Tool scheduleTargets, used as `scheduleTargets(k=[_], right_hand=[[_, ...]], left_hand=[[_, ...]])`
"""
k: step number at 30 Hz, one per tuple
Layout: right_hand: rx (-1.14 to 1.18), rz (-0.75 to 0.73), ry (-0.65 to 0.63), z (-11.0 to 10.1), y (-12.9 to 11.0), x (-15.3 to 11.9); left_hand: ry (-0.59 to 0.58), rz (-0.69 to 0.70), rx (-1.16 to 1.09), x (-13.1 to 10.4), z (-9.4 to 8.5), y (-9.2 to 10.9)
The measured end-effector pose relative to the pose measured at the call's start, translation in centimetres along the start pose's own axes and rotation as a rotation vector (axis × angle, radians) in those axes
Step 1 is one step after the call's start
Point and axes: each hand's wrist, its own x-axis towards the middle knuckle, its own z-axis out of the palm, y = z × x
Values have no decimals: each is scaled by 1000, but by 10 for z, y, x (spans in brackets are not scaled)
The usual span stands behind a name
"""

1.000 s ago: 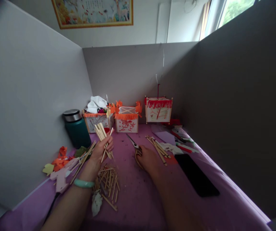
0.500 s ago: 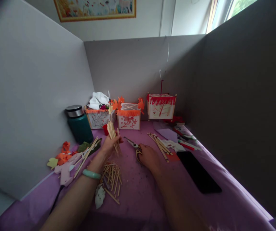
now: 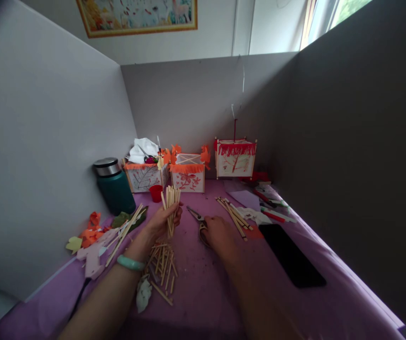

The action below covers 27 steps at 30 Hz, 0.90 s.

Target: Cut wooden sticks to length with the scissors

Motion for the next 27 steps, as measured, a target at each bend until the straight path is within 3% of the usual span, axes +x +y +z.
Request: scheduleTargets(k=[4,9,11,15,22,27], right_hand=[[205,-42,128,0,1,4],[946,-49,343,-14,-25,22],[1074,-57,322,-22,-39,33],[1081,-94,281,-26,-54,48],[1492,-55,176,-15,-56,42],[1505,-61,223,-13,-56,41]], left_hand=[[-68,-26,-17,-8,6,5],[-171,-104,-19,-10,9,-1],[-197,-135,-5,-11,10,-3],[-194,-145,-12,-14,11,-4],[-188,-185,-23,-22,11,1],[-161,-106,10,-16,11,-5]])
